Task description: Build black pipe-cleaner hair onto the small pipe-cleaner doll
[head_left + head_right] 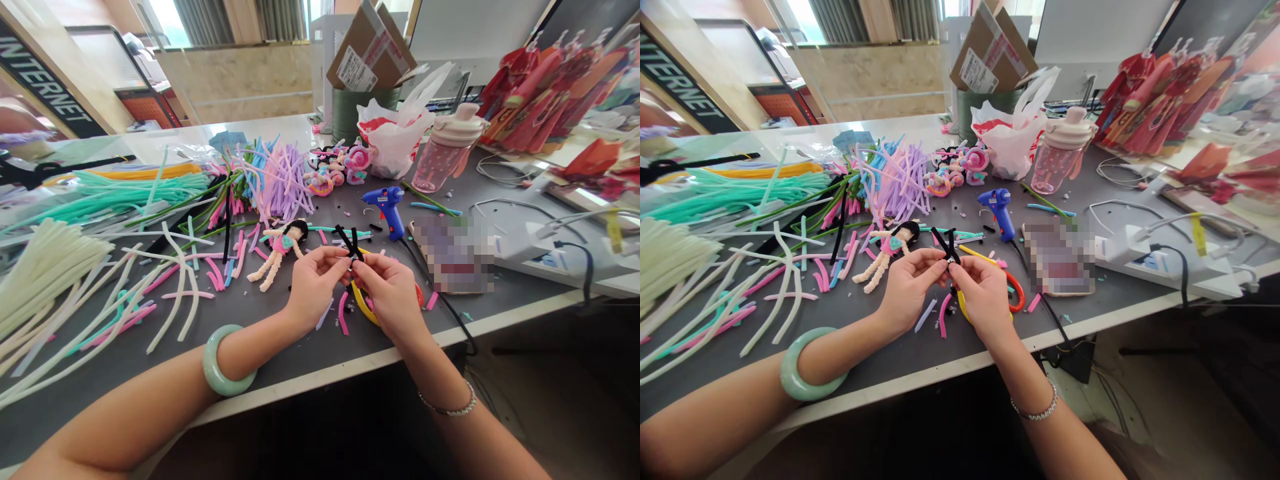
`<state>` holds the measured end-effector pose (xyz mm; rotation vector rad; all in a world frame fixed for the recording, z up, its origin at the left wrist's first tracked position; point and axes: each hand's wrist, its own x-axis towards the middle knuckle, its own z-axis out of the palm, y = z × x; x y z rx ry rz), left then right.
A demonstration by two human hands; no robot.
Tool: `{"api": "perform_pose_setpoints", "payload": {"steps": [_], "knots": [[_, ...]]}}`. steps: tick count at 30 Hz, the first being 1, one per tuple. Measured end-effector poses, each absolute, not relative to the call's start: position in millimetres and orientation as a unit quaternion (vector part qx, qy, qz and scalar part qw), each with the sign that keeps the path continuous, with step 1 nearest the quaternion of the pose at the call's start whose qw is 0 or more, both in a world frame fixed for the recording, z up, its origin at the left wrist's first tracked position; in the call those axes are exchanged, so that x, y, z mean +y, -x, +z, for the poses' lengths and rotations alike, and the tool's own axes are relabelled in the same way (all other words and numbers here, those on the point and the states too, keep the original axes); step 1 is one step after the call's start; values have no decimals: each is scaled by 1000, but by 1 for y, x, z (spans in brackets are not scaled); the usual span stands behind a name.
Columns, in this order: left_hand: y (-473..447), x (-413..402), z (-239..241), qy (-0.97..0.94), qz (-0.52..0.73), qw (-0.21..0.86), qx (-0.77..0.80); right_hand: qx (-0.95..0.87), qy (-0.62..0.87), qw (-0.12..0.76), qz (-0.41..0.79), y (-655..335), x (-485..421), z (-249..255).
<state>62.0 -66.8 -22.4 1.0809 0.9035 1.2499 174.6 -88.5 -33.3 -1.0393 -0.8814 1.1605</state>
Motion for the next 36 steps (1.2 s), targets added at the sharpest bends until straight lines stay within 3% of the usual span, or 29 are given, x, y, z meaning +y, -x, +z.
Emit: {"api": "perform_pose_setpoints", "payload": {"steps": [23,36], "knots": [[-62,-67,-24,-438,548,601,384,-454,502,586,445,-177,-91,-31],[-63,-69,-20,-477,562,569,364,-426,483,652,401,-179,-94,-26]]}}
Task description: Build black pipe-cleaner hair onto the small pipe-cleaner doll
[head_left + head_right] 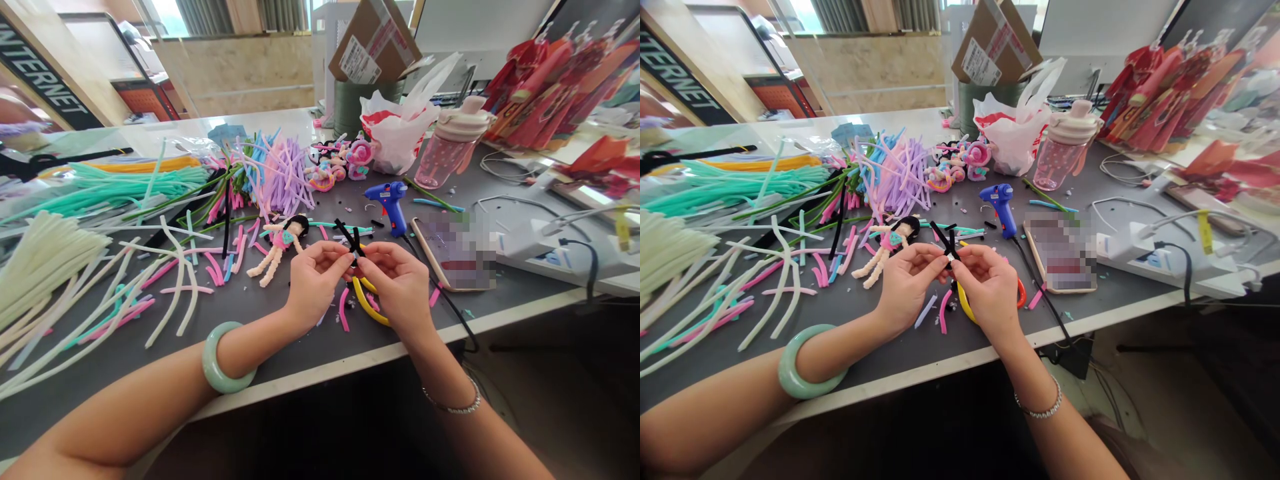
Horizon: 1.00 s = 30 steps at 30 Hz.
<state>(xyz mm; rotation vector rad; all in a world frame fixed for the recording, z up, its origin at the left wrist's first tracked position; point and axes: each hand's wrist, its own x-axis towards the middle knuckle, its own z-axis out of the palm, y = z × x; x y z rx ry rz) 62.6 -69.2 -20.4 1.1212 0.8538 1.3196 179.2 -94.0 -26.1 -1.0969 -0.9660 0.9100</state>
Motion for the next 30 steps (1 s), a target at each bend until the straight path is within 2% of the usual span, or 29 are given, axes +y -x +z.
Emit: {"api": "perform_pose_setpoints", "payload": {"steps": [30], "knots": [[-62,-71,-24,-500,564,582,306,-406,442,697,392,-175,-98,-26]]}}
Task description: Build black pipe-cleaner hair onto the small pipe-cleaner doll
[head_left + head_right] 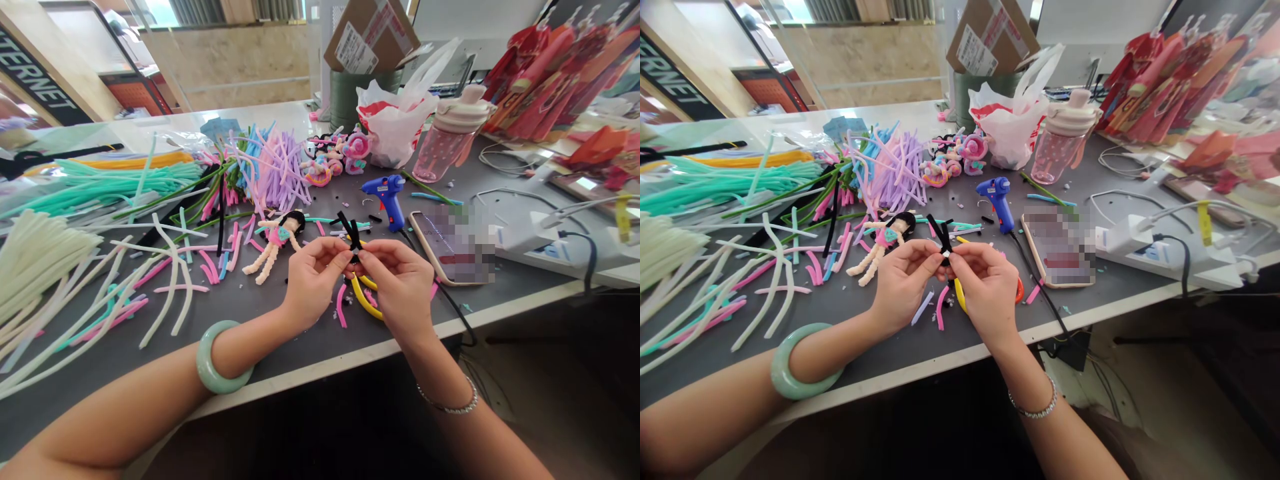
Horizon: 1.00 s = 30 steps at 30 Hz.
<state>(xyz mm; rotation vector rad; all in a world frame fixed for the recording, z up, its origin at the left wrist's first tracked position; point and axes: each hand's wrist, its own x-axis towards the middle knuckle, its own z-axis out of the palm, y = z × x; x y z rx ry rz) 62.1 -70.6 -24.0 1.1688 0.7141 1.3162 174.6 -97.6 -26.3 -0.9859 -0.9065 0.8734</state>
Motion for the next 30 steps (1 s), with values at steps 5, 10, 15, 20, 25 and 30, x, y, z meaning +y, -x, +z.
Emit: {"api": "perform_pose_setpoints", "payload": {"steps": [5,10,15,20,25,30], "knots": [[-62,-70,-24,-503,560,583,307,-410,445,693,392,-175,-98,-26],[-62,-70,-25,-503,562,582,304,-417,443,690,393,-174,-100,-24],[-62,-70,-26,-503,564,585,295,-420,448,687,388,-174,-100,-24],[-62,-69,-27,-504,563,584,296,-420,444,686,396,-175,-99,-25],[-62,-68,-28,-510,563,574,306,-418,446,681,401,-175,-99,-25],[-61,-68,-28,-516,560,570,310,-421,454,677,398,-175,-100,-23]]}}
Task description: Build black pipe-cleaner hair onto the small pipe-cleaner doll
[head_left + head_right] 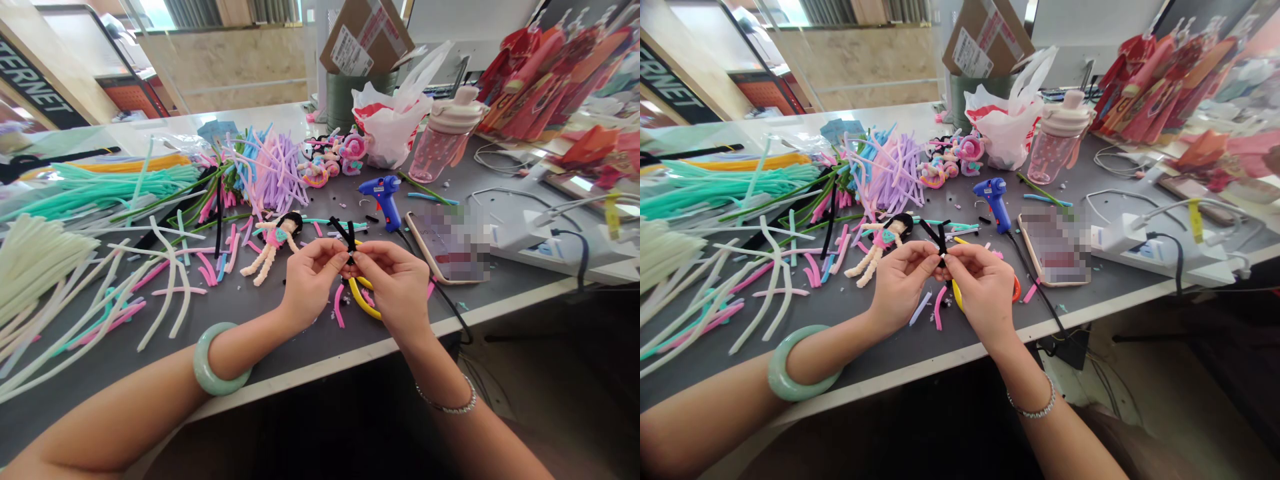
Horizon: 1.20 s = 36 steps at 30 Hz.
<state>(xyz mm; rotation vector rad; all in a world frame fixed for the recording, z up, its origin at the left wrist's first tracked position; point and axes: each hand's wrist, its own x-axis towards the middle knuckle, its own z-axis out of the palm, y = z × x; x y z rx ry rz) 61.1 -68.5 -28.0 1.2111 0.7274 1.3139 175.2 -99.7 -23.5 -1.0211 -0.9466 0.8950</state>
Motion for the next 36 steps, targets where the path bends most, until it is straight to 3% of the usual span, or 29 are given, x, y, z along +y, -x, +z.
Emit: {"api": "perform_pose_setpoints", "payload": {"steps": [36], "knots": [[-61,-71,-22,-562,547,518,340,-460,494,655,340,-174,-102,-24]]}}
